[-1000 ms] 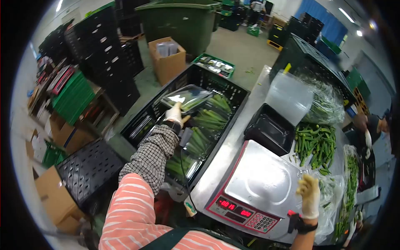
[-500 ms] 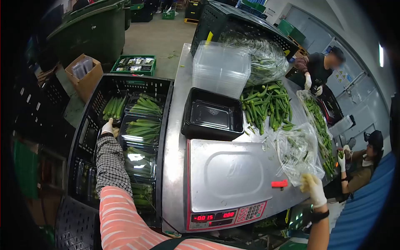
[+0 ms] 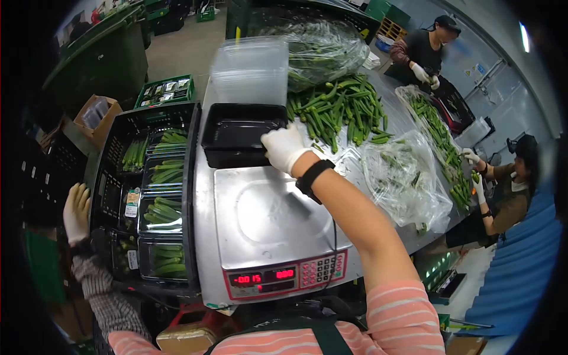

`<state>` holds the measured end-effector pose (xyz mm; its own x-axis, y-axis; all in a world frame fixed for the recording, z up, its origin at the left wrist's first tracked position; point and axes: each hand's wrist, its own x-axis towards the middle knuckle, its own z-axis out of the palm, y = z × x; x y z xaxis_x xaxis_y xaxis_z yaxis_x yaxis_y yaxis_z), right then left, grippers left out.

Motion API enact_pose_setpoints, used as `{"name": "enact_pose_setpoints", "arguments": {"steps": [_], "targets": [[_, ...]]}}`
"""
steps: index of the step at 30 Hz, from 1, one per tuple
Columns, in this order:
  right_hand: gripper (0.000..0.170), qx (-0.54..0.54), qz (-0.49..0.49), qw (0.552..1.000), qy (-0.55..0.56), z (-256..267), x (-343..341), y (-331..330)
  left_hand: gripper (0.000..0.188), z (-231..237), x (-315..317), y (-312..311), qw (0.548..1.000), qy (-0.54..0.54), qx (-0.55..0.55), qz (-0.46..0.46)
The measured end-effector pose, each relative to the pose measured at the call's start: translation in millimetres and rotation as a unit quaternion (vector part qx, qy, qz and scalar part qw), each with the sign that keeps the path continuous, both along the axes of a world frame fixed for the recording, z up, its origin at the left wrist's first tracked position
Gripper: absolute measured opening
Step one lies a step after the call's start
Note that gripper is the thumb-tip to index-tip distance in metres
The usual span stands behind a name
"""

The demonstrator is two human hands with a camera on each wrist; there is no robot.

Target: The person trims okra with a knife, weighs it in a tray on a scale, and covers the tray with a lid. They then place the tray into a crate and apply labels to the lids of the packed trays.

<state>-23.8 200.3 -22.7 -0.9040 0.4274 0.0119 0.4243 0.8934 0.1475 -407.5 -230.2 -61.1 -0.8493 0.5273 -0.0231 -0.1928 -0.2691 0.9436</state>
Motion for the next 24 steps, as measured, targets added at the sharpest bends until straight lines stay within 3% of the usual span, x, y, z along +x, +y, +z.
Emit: {"name": "enact_pose_setpoints", "arguments": {"steps": [1, 4, 6, 10, 12, 13, 15, 17, 18, 20, 21, 23, 24], "targets": [[0.014, -0.023, -0.005, 0.999, 0.031, 15.2, 5.1, -5.8, 0.045, 17.3, 23.5, -19.2, 0.999, 0.033, -0.012, 0.013], [0.013, 0.013, 0.125, 0.981, 0.148, 34.4, 35.1, -38.7, 0.044, 51.8, 101.2, -76.1, 0.988, 0.148, -0.037, 0.006], [0.009, -0.074, 0.186, 0.977, 0.070, 45.5, 75.6, -70.1, 0.044, 75.6, 173.0, -89.2, 0.980, 0.185, -0.061, 0.048], [0.009, -0.119, 0.301, 0.943, 0.081, -7.8, 135.0, -90.5, 0.046, 107.8, 328.2, -48.9, 0.973, 0.168, -0.094, 0.124], [0.025, -0.130, 0.337, 0.893, 0.268, 13.5, 173.6, -76.8, 0.042, 101.9, 391.4, -14.7, 0.978, 0.160, -0.085, 0.106], [0.031, -0.184, 0.339, 0.881, 0.273, 26.9, 195.9, -60.3, 0.041, 100.0, 426.5, 11.9, 0.980, 0.165, -0.085, 0.066], [0.036, -0.281, 0.313, 0.872, 0.250, 40.3, 247.8, -10.4, 0.042, 96.4, 499.4, 82.0, 0.981, 0.168, -0.098, 0.021], [0.040, -0.315, 0.219, 0.887, 0.258, 35.1, 314.5, 51.3, 0.046, 99.6, 559.9, 158.9, 0.967, 0.167, -0.130, -0.142], [0.046, -0.281, 0.185, 0.900, 0.278, 14.7, 349.2, 84.4, 0.045, 95.9, 585.9, 190.4, 0.967, 0.132, -0.130, -0.174], [0.048, -0.211, -0.016, 0.968, 0.137, -1.1, 423.1, 126.6, 0.041, 82.8, 624.2, 244.4, 0.956, 0.041, -0.082, -0.279], [0.045, -0.152, -0.068, 0.979, 0.118, -13.0, 459.4, 130.7, 0.036, 80.4, 638.4, 266.2, 0.942, 0.004, -0.102, -0.318], [0.038, -0.163, -0.081, 0.983, 0.008, -61.9, 520.8, 127.6, 0.025, 71.6, 658.0, 308.0, 0.904, 0.008, -0.119, -0.410], [0.034, -0.164, -0.012, 0.986, -0.006, -82.4, 542.6, 120.5, 0.024, 66.2, 669.3, 328.4, 0.893, -0.005, -0.146, -0.426]]}}
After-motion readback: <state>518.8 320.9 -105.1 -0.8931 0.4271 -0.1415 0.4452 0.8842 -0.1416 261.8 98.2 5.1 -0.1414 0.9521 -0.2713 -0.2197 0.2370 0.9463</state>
